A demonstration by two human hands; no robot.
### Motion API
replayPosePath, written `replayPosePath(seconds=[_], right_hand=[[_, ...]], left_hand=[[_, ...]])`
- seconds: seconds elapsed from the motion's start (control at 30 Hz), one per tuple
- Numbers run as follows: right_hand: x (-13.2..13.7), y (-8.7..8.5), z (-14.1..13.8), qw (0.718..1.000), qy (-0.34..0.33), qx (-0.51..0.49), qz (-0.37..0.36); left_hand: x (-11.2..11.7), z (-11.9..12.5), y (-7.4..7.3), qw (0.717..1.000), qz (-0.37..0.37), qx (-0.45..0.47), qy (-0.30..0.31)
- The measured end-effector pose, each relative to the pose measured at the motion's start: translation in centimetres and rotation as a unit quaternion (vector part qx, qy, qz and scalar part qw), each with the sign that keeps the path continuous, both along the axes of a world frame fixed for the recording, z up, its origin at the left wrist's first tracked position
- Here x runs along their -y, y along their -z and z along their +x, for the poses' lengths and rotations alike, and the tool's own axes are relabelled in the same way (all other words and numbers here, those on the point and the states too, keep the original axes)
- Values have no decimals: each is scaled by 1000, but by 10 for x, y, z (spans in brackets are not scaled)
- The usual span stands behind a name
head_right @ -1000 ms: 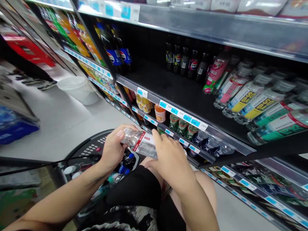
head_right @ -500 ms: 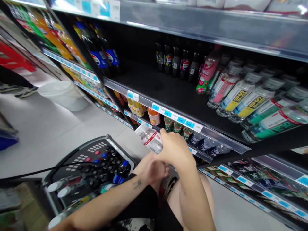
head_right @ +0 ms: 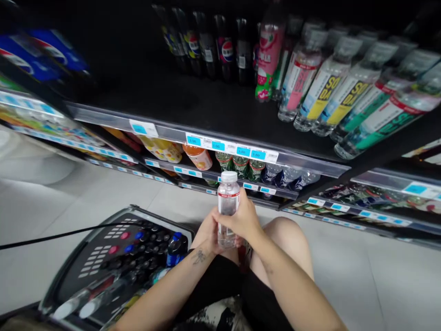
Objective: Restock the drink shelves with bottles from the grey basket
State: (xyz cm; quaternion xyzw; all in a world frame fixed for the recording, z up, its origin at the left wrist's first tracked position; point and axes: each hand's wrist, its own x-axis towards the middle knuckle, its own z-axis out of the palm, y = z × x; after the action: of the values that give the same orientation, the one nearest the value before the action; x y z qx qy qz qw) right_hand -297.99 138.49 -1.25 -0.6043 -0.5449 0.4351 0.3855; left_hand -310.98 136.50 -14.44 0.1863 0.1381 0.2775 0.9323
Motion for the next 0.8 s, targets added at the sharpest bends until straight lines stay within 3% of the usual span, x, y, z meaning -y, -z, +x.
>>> replayPosePath(seconds=[0.07,0.17,0.27,0.4,0.5,0.8], right_hand=[[-2,7,0,994,-34,-107,12],[-12,9,-1,952,-103,-288,16],[-24,10,-1,919,-107,-378,-8],[-29,13,4,903,-129,-407,-40],[-28,13,9,899,-155,-409,-21],[-31,22,15,894,-155,-419,13]], left_hand=[[0,-4,0,1000,10,9,23],[-2,-8,-10,999,11,23,39],[-2,-10,-21,997,3,51,53],[1,-11,-25,996,4,62,66],[5,-11,-21,996,17,58,63],[12,5,-14,994,77,-57,-58]])
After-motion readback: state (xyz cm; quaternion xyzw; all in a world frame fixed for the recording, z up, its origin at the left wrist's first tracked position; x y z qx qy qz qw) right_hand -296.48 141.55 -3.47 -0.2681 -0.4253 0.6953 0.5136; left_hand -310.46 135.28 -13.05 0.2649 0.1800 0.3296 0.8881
